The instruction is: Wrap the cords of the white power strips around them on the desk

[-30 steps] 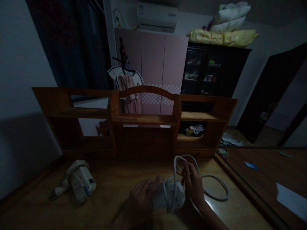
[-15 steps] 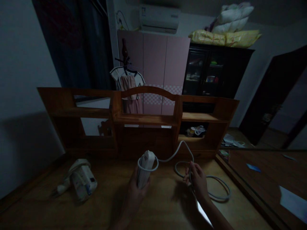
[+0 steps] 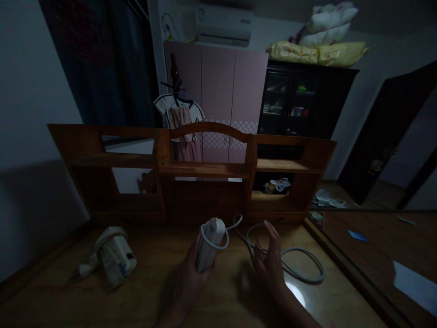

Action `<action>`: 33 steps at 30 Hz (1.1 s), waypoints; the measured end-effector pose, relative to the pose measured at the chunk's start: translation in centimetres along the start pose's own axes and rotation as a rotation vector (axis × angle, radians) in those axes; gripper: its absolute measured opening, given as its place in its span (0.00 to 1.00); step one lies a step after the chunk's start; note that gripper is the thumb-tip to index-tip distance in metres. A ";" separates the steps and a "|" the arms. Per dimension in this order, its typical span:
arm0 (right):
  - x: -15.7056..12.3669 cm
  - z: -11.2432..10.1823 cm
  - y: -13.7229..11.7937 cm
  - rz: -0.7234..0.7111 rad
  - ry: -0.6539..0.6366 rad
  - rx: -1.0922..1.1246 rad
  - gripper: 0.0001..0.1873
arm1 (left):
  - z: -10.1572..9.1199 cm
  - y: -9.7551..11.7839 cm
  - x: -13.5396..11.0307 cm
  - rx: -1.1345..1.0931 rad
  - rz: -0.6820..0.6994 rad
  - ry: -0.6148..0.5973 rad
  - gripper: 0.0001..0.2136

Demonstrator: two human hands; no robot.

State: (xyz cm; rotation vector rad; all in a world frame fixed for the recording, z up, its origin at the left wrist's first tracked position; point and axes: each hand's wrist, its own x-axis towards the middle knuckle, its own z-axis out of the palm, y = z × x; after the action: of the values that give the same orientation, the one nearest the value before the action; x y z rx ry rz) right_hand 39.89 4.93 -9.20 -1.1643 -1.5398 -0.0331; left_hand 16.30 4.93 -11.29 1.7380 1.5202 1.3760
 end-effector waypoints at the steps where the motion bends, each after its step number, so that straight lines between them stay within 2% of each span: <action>1: 0.0 -0.1 -0.4 -0.054 -0.034 -0.023 0.30 | 0.0 0.1 0.0 0.009 0.022 -0.004 0.36; 5: -0.3 0.0 -1.4 -0.215 -0.194 -0.104 0.28 | -0.2 0.4 -0.2 0.062 0.086 -0.029 0.37; 9: -0.6 0.4 -1.5 -0.262 -0.329 -0.139 0.29 | -0.5 -0.1 -0.5 0.195 0.225 -0.164 0.37; 13: -0.5 0.3 -0.8 -0.296 -0.381 -0.142 0.31 | -0.6 -0.8 -0.7 0.385 0.553 -0.280 0.34; 17: 0.2 -0.2 0.4 -0.338 -0.395 -0.187 0.30 | -1.0 -0.1 -0.9 0.493 0.918 -0.416 0.34; 21: 0.9 -0.2 1.6 -0.491 -0.473 -0.261 0.30 | -1.2 1.5 -1.3 0.646 1.111 -0.447 0.31; 24: 0.8 0.4 2.1 -0.565 -0.513 -0.268 0.24 | -1.0 2.0 -1.6 0.671 1.168 -0.426 0.32; 27: 0.6 0.8 2.2 -0.575 -0.524 -0.224 0.17 | -1.0 2.0 -1.6 0.676 1.174 -0.437 0.33; 29: 0.8 0.6 2.3 -0.562 -0.508 -0.213 0.17 | -1.1 2.0 -1.5 0.661 1.133 -0.457 0.33; 33: 1.9 -1.0 3.1 -0.503 -0.417 -0.197 0.18 | -1.1 1.7 -1.5 0.615 0.939 -0.556 0.32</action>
State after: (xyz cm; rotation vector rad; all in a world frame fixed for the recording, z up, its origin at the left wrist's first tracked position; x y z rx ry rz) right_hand 42.94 7.14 -9.15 -0.9412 -2.2141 -0.2991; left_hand 16.33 2.75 -10.02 3.1266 0.8404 0.5958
